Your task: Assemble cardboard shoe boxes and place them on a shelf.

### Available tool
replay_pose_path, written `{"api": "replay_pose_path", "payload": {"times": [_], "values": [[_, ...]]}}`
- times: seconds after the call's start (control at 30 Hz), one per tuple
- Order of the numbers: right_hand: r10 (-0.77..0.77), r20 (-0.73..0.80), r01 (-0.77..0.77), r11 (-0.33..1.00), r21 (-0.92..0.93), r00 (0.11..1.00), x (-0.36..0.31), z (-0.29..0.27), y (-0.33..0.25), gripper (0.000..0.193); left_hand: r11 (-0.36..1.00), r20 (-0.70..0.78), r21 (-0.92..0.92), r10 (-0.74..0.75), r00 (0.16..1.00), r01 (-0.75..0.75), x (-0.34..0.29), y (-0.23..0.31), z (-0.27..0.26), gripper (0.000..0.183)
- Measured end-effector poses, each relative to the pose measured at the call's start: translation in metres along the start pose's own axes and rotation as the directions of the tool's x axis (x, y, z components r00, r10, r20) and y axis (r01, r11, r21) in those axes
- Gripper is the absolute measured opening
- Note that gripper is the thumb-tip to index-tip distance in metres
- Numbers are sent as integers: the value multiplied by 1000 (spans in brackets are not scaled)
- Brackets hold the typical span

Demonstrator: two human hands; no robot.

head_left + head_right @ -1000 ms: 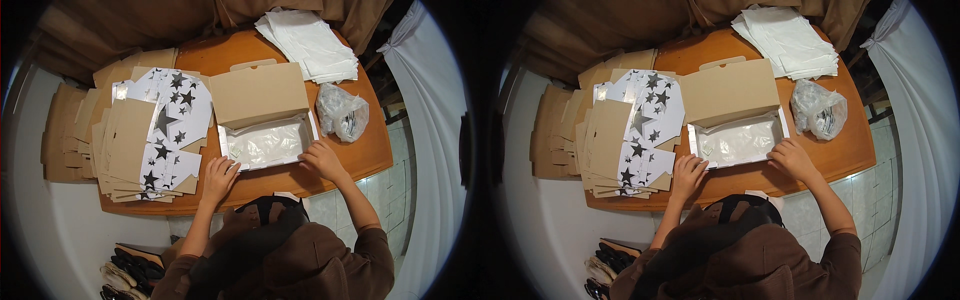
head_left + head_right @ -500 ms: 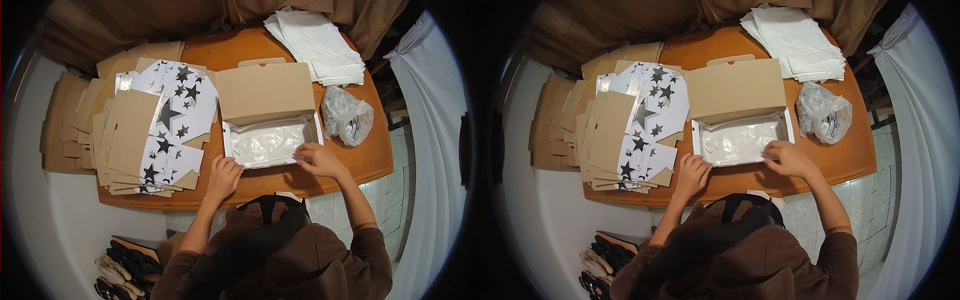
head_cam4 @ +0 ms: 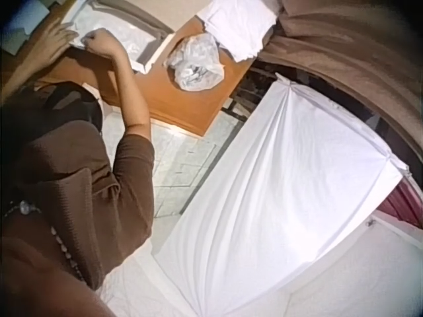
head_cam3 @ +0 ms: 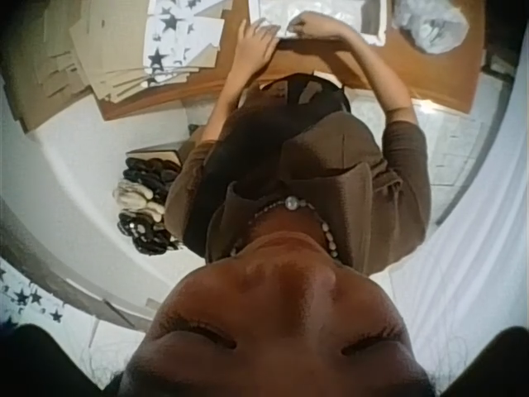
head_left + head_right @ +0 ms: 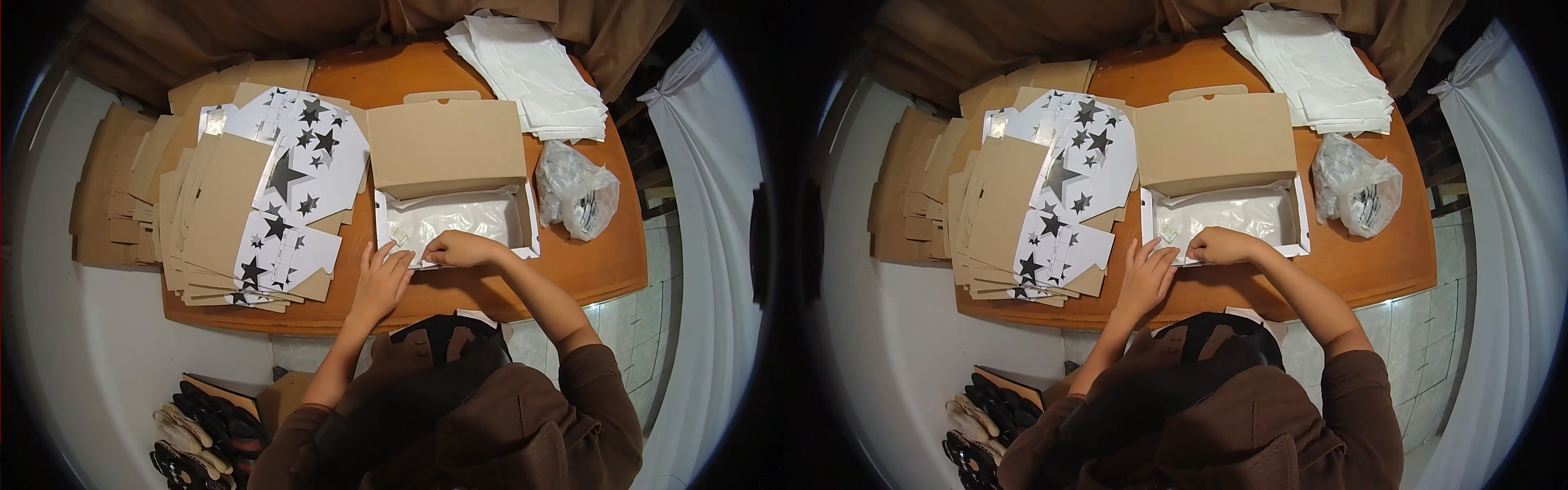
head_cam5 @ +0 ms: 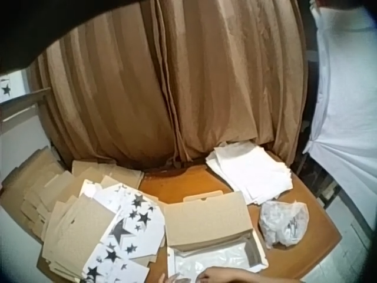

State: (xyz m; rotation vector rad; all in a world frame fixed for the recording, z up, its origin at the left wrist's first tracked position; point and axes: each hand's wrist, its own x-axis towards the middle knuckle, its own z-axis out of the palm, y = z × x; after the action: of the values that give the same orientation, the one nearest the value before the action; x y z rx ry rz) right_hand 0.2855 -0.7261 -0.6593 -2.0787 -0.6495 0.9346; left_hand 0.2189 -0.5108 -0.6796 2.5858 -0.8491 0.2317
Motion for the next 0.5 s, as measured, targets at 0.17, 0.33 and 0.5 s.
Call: {"api": "replay_pose_path", "payload": {"times": [0.17,0.33,0.5], "values": [[-19,0,18,981,195,1000,0,1,3,25,998,1,-44,-41,999,41,0,2,1,29],[-4,0,4,993,116,1000,2,7,6,23,994,76,-72,-82,994,87,8,9,-1,25],[3,10,-5,978,207,1000,-2,11,10,21,974,60,-182,-125,990,134,9,9,0,22]]}}
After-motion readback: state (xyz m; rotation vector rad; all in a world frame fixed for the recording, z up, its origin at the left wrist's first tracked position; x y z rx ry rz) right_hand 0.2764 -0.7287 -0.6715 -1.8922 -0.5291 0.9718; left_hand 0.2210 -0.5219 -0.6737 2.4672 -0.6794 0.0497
